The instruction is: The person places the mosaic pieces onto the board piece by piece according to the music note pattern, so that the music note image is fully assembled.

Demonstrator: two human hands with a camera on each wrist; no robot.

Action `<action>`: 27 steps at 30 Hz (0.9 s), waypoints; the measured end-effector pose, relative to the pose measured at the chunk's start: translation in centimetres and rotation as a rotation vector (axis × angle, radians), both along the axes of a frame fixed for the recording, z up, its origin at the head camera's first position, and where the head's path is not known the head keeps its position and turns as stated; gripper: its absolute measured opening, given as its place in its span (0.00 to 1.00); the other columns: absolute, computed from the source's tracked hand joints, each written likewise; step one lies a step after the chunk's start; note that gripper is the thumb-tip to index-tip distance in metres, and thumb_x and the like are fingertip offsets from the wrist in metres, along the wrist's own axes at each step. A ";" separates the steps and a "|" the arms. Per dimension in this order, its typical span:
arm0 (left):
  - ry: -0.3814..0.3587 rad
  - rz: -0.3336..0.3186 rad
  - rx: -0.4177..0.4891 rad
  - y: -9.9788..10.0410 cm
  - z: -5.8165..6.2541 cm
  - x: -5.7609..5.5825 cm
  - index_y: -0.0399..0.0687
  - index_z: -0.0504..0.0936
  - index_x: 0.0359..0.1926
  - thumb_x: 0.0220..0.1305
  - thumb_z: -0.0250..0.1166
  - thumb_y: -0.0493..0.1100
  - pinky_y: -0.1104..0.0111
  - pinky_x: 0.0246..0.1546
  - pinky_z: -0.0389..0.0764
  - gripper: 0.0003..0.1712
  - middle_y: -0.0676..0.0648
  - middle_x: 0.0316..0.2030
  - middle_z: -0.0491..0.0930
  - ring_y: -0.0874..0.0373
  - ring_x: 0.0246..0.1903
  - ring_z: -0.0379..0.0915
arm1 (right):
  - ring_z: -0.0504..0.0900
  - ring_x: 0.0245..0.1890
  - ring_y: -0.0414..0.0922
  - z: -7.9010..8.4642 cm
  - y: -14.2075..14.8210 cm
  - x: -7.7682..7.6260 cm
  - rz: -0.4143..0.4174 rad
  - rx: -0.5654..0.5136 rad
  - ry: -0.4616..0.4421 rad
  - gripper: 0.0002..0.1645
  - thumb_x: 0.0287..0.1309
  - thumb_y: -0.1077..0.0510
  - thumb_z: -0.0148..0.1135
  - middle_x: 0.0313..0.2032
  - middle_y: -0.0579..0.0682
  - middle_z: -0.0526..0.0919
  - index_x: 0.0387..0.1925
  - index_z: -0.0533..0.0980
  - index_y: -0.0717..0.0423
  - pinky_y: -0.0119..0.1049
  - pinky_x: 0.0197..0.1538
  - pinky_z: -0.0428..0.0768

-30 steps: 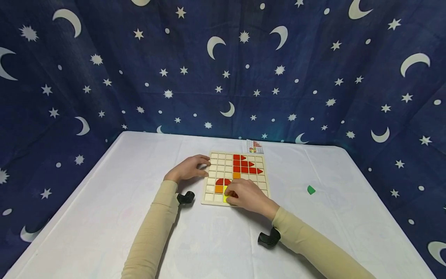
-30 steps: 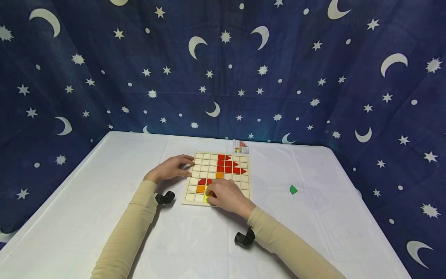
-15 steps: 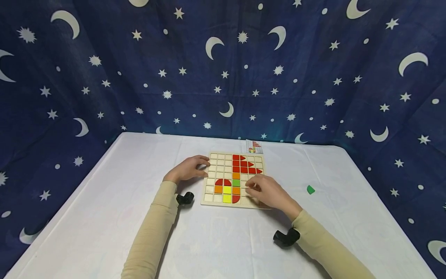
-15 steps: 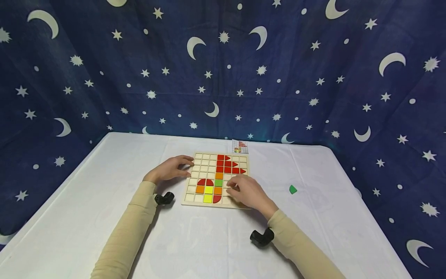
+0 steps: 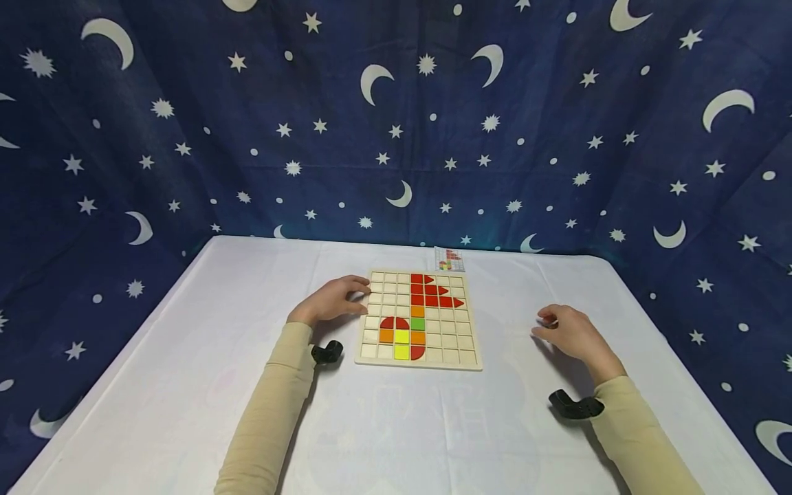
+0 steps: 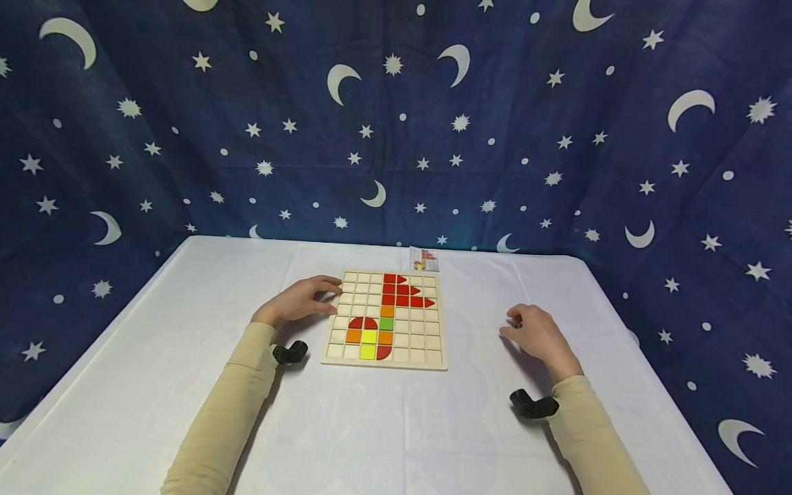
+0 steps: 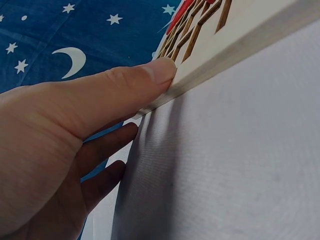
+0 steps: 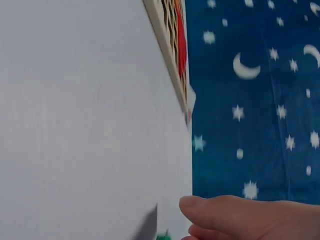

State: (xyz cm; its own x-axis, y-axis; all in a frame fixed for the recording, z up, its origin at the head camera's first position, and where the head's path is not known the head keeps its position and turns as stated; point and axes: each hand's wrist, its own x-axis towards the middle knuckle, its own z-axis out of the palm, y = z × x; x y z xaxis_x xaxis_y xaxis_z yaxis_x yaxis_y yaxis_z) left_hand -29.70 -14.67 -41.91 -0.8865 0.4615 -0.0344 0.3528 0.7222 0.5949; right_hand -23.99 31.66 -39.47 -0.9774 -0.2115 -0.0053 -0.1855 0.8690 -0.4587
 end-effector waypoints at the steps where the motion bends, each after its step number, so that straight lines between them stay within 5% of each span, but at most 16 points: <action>1: -0.001 0.000 0.002 0.0 0.0 0.0 0.40 0.79 0.59 0.59 0.71 0.44 0.54 0.70 0.59 0.27 0.43 0.67 0.68 0.45 0.69 0.58 | 0.79 0.42 0.60 0.0 0.5 0.0 -0.007 0.007 0.003 0.26 0.57 0.57 0.67 0.41 0.65 0.81 0.48 0.75 0.75 0.53 0.42 0.79; 9: 0.000 0.002 0.008 0.0 0.2 0.1 0.40 0.79 0.58 0.59 0.72 0.44 0.55 0.71 0.59 0.27 0.43 0.67 0.68 0.46 0.69 0.58 | 0.78 0.39 0.55 -0.2 1.8 0.3 -0.038 0.038 -0.051 0.25 0.55 0.57 0.67 0.39 0.63 0.80 0.46 0.75 0.75 0.49 0.41 0.78; 17: -0.002 0.007 0.001 0.0 0.1 0.1 0.41 0.79 0.58 0.59 0.72 0.44 0.55 0.71 0.59 0.27 0.43 0.67 0.68 0.46 0.69 0.58 | 0.77 0.33 0.49 -0.5 1.4 0.4 0.000 0.022 -0.011 0.18 0.57 0.58 0.67 0.34 0.56 0.81 0.42 0.79 0.69 0.42 0.36 0.76; 27: 0.005 0.011 0.002 0.0 0.2 0.1 0.40 0.79 0.58 0.58 0.72 0.44 0.55 0.71 0.59 0.28 0.43 0.67 0.68 0.46 0.69 0.58 | 0.79 0.39 0.50 -0.9 -0.4 0.2 0.047 -0.034 -0.022 0.23 0.57 0.54 0.68 0.37 0.53 0.83 0.47 0.79 0.69 0.43 0.40 0.78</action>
State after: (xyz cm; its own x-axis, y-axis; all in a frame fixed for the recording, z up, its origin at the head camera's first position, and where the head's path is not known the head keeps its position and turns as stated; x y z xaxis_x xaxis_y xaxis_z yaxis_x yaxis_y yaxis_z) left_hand -29.55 -14.71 -41.73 -0.8916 0.4519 -0.0289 0.3480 0.7245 0.5949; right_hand -23.80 31.23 -40.33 -0.9662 -0.2572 -0.0185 -0.2150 0.8433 -0.4925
